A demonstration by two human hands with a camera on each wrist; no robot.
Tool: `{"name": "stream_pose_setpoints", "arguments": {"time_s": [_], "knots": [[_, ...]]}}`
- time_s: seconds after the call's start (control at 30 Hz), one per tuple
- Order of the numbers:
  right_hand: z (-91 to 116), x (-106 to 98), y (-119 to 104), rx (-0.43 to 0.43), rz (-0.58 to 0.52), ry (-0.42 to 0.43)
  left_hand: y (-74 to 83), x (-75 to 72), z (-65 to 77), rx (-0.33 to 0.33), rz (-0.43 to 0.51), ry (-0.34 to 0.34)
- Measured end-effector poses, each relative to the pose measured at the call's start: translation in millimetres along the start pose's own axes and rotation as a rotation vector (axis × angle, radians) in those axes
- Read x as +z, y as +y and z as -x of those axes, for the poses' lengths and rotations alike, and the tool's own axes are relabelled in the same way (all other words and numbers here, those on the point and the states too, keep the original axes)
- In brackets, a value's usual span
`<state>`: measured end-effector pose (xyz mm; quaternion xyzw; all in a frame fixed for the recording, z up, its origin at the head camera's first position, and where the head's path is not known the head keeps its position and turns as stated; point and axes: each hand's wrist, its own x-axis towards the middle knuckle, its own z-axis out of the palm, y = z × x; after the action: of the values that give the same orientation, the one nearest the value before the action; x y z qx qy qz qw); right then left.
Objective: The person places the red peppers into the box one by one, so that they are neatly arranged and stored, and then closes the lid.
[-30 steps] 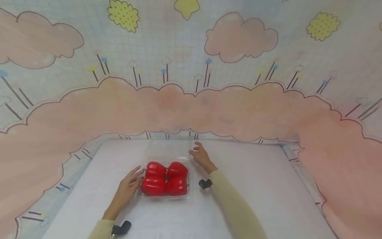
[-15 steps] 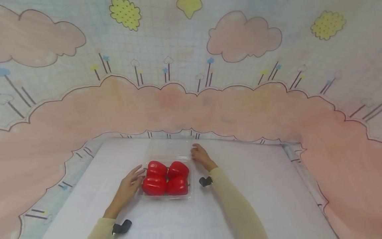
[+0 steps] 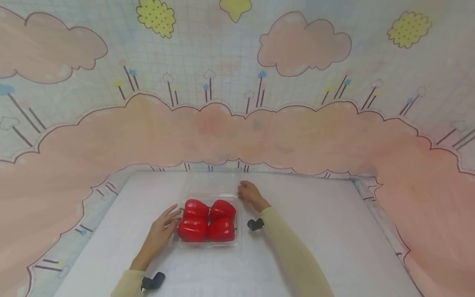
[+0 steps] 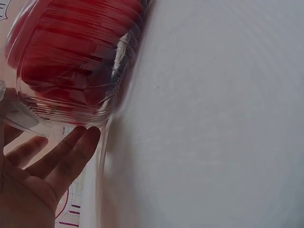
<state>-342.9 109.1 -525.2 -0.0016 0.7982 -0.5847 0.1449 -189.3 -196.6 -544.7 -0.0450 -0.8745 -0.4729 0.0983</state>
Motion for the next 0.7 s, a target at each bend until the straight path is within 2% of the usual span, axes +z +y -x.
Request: {"name": "stream_pose_setpoints", "arguments": {"time_s": [0.2, 0.57, 0.7], "knots": [[4.4, 0.5, 3.8, 0.037, 0.022, 0.000, 0.2, 0.1, 2.8, -0.011, 0.003, -0.013], [9.0, -4.2, -2.4, 0.010, -0.036, 0.011, -3.5, 4.0, 3.3, -0.011, 0.004, -0.001], [11.1, -5.0, -7.2, -0.055, -0.059, 0.046, -1.5, 3.5, 2.1, 0.005, -0.005, 0.004]]}}
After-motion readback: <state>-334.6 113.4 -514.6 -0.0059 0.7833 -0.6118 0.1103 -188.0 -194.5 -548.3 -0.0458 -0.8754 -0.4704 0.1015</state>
